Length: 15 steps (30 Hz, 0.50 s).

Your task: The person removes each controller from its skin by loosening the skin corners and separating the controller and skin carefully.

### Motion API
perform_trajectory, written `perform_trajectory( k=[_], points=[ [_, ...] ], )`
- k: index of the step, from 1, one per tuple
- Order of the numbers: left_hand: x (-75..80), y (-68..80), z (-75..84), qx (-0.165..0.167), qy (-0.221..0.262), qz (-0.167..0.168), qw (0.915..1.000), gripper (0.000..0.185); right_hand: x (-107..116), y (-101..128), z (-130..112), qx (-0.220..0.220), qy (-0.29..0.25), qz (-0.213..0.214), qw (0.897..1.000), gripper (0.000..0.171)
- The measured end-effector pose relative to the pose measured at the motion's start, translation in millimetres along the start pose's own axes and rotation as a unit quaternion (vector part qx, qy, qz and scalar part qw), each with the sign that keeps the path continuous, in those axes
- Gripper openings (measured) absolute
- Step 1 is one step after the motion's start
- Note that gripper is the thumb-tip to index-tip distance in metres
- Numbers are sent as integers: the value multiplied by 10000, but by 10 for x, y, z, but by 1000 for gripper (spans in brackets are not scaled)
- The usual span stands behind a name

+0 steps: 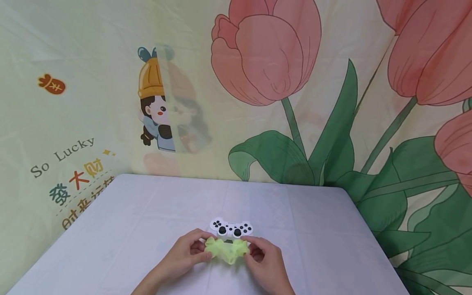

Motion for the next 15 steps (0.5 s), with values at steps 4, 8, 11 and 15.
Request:
perform_trajectory(
  k=[4,8,11,15],
  points=[
    [2,-7,-12,58,150,-10,9999,44,10,-1,18,-102,-520,161,9985,47],
    [13,-9,-45,274,361,38,9990,52,33,-15,38,-254,-675,359,9967,38],
    [29,-15,-52,402,562,130,9975,57,56,-21,27,-326,-460,482,9972,32],
    [61,-31,-45,421,673,267,9965,57,75,-23,3,-369,-350,573,9971,29]
  ],
)
Point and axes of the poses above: each hand's wrist, its own y-axis away from the middle knuckle, its own x-axis out of the back of the hand, z = x × y, the point moved 9 cm from there along -y, towards the middle knuckle, and after that the axes turned 11 degrees about z, right-handed, at the moved point
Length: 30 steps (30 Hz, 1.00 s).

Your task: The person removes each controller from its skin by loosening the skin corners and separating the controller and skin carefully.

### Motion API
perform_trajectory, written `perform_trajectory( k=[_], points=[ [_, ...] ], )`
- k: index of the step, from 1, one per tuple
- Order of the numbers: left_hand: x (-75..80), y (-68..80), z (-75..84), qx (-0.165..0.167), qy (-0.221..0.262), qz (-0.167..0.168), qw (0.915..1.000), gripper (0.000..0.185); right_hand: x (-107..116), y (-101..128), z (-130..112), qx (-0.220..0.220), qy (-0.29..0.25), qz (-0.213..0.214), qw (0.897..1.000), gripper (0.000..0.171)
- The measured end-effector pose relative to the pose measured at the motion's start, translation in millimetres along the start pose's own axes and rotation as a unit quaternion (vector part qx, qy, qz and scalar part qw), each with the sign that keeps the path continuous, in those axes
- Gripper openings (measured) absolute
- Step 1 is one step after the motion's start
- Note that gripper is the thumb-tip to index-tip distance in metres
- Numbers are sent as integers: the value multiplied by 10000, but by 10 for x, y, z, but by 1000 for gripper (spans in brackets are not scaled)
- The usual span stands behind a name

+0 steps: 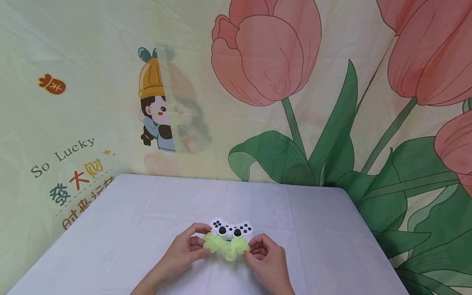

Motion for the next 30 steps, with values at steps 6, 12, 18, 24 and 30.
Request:
perform_trajectory(
  k=[6,12,18,24,30],
  points=[
    [44,-7,-10,143,147,259,9995,46,22,-3,-14,-7,-71,121,9999,27],
    [90,-19,27,-41,-82,566,9984,33,47,1,-41,108,-210,181,9996,30],
    [106,-25,48,-146,-129,631,9978,31,71,8,-65,469,-590,245,9969,36],
    [110,-28,38,-196,-38,601,9980,31,89,13,-94,723,-652,312,9948,43],
    [108,-31,44,-324,-22,537,9980,34,98,15,-127,905,-715,323,9928,52]
  ],
)
Point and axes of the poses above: each hand's wrist, its own y-axis away from the middle knuckle, its own x-axis out of the back of the hand, z = x × y, the point moved 9 cm from there along -y, towards the middle knuckle, and after that the axes turned 11 degrees about z, right-handed, at the moved point
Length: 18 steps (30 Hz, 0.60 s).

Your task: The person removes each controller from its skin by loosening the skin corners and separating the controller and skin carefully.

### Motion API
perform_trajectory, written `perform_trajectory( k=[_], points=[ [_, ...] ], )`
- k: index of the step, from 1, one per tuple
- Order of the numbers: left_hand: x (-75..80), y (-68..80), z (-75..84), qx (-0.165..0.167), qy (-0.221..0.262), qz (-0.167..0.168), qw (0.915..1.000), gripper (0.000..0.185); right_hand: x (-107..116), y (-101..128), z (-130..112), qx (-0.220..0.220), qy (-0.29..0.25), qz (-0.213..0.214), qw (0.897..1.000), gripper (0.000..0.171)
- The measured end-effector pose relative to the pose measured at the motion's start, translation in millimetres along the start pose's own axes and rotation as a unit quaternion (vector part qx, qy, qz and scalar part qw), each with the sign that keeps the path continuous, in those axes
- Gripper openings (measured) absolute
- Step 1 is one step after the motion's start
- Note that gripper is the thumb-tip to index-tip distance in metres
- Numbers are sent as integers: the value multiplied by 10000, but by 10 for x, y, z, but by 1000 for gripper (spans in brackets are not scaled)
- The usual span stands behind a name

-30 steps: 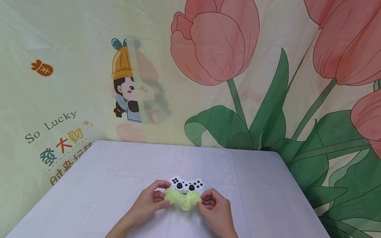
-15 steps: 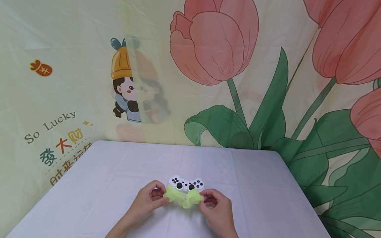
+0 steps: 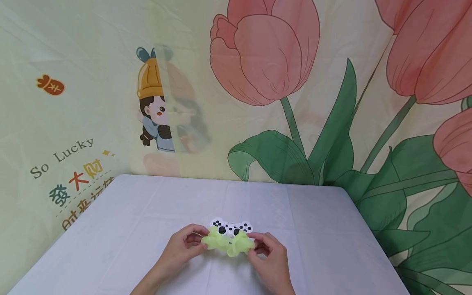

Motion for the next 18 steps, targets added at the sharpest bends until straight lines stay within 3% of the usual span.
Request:
perform_trajectory(
  k=[11,18],
  points=[
    [-5,22,94,-494,-115,-73,9987,40,-42,1,70,-537,108,-270,9981,54],
    [-29,37,108,-705,18,-245,9972,29,-109,40,75,-902,-701,-660,9913,34]
  ],
)
Point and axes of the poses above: each hand's wrist, its own y-axis away from the middle knuckle, its own x-axis out of the back of the hand, z = x × y, the point moved 9 cm from there along -y, towards the middle knuckle, and after that the axes turned 11 degrees about z, right-handed, at the moved point
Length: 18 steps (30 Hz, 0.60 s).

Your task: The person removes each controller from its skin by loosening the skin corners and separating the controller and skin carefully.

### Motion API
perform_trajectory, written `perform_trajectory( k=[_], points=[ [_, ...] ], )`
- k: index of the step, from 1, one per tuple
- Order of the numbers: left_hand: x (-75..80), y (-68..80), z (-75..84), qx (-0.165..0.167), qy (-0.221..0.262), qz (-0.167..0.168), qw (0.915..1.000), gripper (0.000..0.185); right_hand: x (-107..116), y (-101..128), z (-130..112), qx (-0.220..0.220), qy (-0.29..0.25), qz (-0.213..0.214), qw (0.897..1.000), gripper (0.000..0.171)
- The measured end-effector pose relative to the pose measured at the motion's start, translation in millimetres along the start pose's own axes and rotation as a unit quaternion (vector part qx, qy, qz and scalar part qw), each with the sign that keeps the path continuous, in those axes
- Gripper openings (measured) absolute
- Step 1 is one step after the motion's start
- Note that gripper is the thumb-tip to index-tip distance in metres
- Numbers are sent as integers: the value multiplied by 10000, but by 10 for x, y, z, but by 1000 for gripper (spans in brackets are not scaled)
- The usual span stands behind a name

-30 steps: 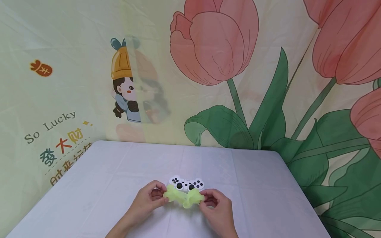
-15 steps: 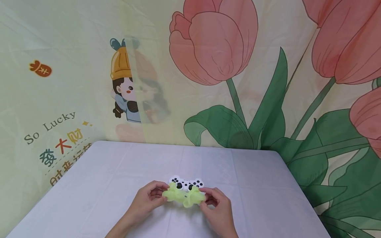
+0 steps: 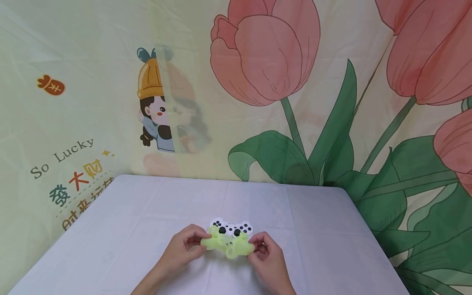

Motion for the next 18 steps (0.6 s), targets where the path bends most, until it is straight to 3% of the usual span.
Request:
perform_trajectory(
  k=[5,9,13,18],
  points=[
    [-36,17,-38,287,-23,-163,9995,24,-59,32,0,-115,-300,-434,9985,28],
    [-52,30,-63,475,-32,-231,9986,26,-90,39,54,-461,-39,-483,9978,28],
    [-54,29,-50,357,-139,-247,9990,29,-82,34,136,-768,373,-444,9954,29],
    [-47,22,-15,158,-385,-237,9989,34,-78,40,99,-406,359,-655,9964,30]
  ],
)
Point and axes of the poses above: each hand's wrist, its own y-axis away from the middle knuckle, its own x-axis out of the back of the hand, z = x × y, the point moved 9 cm from there along -y, towards the middle knuckle, and after that the axes turned 11 degrees about z, right-handed, at the moved point
